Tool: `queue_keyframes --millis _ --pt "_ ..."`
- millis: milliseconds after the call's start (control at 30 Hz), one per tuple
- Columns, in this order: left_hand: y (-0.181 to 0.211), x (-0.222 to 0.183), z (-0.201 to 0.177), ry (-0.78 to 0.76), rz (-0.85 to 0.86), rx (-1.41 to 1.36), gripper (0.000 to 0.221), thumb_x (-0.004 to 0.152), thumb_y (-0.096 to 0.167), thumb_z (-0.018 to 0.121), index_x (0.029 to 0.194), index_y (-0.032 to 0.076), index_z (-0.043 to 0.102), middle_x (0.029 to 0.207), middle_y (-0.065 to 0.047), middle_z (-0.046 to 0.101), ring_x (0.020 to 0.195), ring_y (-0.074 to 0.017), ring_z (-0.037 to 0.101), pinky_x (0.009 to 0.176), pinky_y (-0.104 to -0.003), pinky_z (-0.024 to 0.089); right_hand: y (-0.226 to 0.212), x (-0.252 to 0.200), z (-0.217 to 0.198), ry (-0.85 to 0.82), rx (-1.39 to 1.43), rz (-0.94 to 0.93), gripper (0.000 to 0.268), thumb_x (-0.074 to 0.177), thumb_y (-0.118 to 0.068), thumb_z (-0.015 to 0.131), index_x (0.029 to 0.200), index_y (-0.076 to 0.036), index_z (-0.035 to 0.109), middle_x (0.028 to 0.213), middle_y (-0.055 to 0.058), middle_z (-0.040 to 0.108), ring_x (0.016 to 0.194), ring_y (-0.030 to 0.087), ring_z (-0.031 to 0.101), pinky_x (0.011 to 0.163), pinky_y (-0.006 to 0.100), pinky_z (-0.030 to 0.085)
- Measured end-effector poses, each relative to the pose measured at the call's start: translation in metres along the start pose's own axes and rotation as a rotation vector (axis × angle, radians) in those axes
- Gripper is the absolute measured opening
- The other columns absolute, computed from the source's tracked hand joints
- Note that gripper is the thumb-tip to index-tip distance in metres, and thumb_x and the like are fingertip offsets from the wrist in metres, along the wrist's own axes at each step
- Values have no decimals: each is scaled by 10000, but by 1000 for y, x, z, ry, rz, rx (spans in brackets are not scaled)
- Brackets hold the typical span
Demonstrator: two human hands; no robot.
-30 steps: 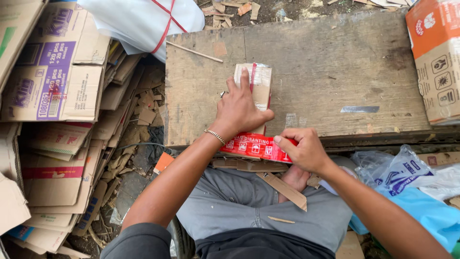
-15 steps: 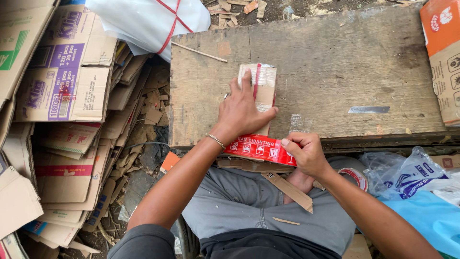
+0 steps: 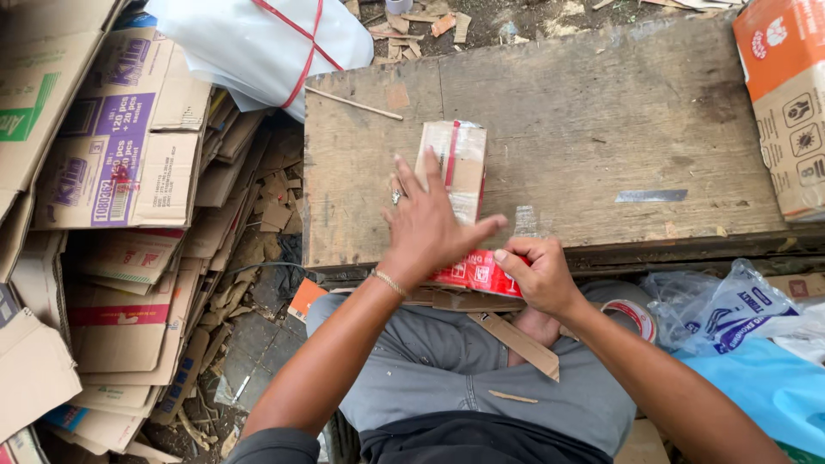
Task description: The person tapes a small cardboard box with clear and red 'FRAGILE' tape, then cuts a piece of cardboard with a knife. The person handles the box and tape rolls by hand.
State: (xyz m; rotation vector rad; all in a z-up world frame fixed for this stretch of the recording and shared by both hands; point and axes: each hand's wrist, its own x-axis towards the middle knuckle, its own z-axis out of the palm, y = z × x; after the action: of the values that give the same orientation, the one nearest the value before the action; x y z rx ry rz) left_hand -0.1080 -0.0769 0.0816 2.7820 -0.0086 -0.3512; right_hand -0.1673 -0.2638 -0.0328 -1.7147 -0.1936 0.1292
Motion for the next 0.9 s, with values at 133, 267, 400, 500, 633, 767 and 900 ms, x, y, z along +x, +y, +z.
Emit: queue_keyframes --millis 133,267,400,500,633,767,900 --pt "-9 11 -5 -77 -79 -220 1331 607 473 753 1644 16 57 1494 -325 390 1258 -497 561 1059 -504 492 -39 8 -1 -29 -144 -1 236 932 -180 675 816 24 701 606 51 597 617 56 495 549 281 454" --pt "-43 42 19 31 56 -493 1204 657 361 815 1588 -39 164 1478 -328 406 1334 -421 508 1103 -423 432 -97 28 -14 -163 -297 -188 255 847 -213 685 961 12 722 727 126 706 659 128 651 631 308 541" --pt "-80 70 65 -56 172 -1132 977 725 227 698 1566 -50 285 1530 -281 486 1384 -358 542 1131 -409 442 -138 54 6 -257 -400 -158 301 813 -242 678 1008 -24 747 806 187 738 686 240 746 659 361 566" --pt "-102 77 86 81 336 -1110 810 872 206 665 1610 1 404 1661 -268 372 1549 -340 344 1277 -413 278 -152 68 34 -301 -430 -198 304 832 -288 703 973 -23 755 799 208 735 715 305 750 680 392 565" --pt "-112 88 70 57 354 -920 901 772 193 730 1598 83 388 1692 -238 208 1572 -346 216 1222 -440 260 -154 73 49 -325 -515 -166 328 840 -325 706 926 -13 760 788 228 724 735 355 726 704 429 557" --pt "-65 114 29 116 534 -510 1176 736 415 878 1655 80 226 1643 -342 195 1600 -455 190 1272 -494 294 -154 77 55 -324 -575 -79 344 837 -336 703 856 6 733 742 230 708 709 366 712 668 467 536" --pt "-23 106 12 -97 309 -139 1493 570 729 924 1621 78 87 1580 -433 56 1346 -639 339 1049 -572 448 -152 78 64 -302 -467 -155 326 852 -334 704 854 -10 726 721 203 707 659 322 711 668 439 542"
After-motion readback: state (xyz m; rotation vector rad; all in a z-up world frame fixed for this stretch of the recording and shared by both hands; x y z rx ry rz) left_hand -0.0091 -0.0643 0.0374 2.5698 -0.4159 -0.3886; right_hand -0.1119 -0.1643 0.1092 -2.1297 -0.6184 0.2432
